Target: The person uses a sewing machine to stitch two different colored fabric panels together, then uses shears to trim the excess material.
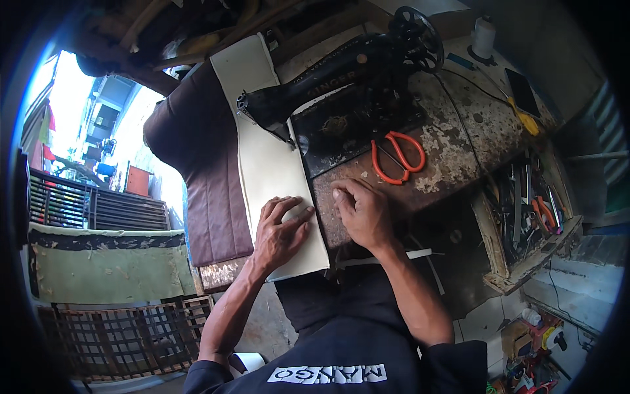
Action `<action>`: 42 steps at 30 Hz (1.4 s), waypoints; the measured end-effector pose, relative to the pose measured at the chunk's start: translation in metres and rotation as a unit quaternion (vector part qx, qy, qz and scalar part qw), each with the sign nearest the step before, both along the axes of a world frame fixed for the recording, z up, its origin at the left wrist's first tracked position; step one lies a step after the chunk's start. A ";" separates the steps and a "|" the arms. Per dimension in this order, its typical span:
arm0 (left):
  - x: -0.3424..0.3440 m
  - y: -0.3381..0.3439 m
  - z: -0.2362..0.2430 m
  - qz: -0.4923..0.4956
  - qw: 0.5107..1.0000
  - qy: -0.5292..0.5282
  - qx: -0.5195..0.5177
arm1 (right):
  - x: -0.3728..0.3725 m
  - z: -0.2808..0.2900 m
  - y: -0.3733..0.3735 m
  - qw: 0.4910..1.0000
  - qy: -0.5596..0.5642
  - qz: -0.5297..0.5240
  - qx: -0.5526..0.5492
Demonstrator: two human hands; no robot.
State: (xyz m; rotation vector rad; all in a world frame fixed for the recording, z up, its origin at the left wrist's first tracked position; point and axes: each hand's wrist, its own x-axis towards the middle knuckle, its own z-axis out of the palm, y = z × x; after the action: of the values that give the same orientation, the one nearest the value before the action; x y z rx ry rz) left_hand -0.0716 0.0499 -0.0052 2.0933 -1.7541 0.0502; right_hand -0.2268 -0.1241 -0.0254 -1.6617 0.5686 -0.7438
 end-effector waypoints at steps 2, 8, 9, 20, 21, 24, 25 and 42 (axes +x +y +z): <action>0.001 0.001 0.003 0.001 1.000 -0.006 0.004 | 0.004 0.007 -0.002 0.990 0.037 0.022 0.131; 0.004 0.002 0.010 -0.012 0.996 0.056 0.063 | -0.003 -0.002 0.000 0.999 -0.005 0.035 0.037; 0.005 0.003 0.009 -0.015 0.996 0.055 0.062 | -0.002 -0.005 0.001 0.999 -0.005 0.035 0.038; 0.001 0.005 0.014 -0.074 0.996 0.009 0.054 | 0.002 -0.005 0.000 0.999 -0.002 0.026 -0.034; 0.002 0.006 0.014 -0.071 0.995 0.032 0.058 | 0.001 -0.006 0.000 0.999 0.000 0.026 -0.033; 0.004 0.008 0.014 -0.073 0.995 0.058 0.047 | 0.001 -0.008 0.000 0.998 0.008 0.036 -0.050; 0.004 0.007 0.014 -0.072 0.995 0.058 0.046 | 0.002 -0.007 0.001 0.999 0.001 0.026 -0.046; 0.010 0.018 0.013 -0.060 0.981 0.071 0.169 | 0.196 0.008 -0.094 0.963 0.140 0.084 0.216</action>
State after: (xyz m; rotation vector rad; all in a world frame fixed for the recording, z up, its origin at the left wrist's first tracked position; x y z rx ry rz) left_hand -0.0614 0.0683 0.0077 2.1461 -1.9031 -0.4494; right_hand -0.0307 -0.2176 -0.0174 -1.3884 0.7204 -0.2353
